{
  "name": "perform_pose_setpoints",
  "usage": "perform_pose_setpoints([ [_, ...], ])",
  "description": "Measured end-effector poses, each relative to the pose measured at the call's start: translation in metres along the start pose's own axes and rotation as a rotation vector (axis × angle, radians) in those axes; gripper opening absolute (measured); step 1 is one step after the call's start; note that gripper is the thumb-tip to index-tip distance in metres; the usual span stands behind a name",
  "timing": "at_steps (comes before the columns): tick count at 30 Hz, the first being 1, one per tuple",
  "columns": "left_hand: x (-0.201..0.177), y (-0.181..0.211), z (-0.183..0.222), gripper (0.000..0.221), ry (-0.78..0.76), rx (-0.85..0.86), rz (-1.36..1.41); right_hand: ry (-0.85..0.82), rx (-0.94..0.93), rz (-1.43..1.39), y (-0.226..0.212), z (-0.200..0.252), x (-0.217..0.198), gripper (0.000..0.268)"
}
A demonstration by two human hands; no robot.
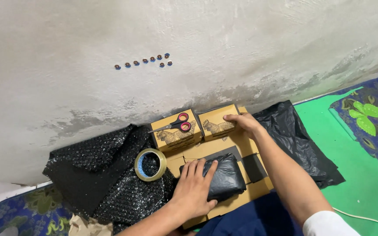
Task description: Wrapping small items in black plastic and bubble wrap for shipping
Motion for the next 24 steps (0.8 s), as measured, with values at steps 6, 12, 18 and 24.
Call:
perform_pose_setpoints([
  [6, -0.019, -0.007, -0.01, 0.111, -0.018, -0.118, 0.232, 0.047, -0.07, -0.094, -0.018, 0.032, -0.008, 0.036],
  [12, -0.024, -0.016, -0.025, 0.096, -0.01, -0.253, 0.27, 0.09, 0.058, -0.326, -0.004, 0.056, -0.037, 0.037],
  [18, -0.029, -0.022, -0.035, 0.097, -0.137, -0.332, 0.282, -0.129, 0.193, -0.714, 0.004, 0.053, -0.056, 0.033],
  [24, -0.018, -0.076, -0.04, 0.026, 0.51, -0.202, 0.093, 0.003, 0.238, -0.671, -0.026, 0.077, -0.047, 0.045],
])
Point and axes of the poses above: each hand's wrist, its own z-axis away from the middle knuckle, its own x-axis out of the palm, y = z × x, the point moved 2 cm from there along -z, towards the middle knuckle, and after that the axes turned 14 degrees about y, right-handed, at the moved point
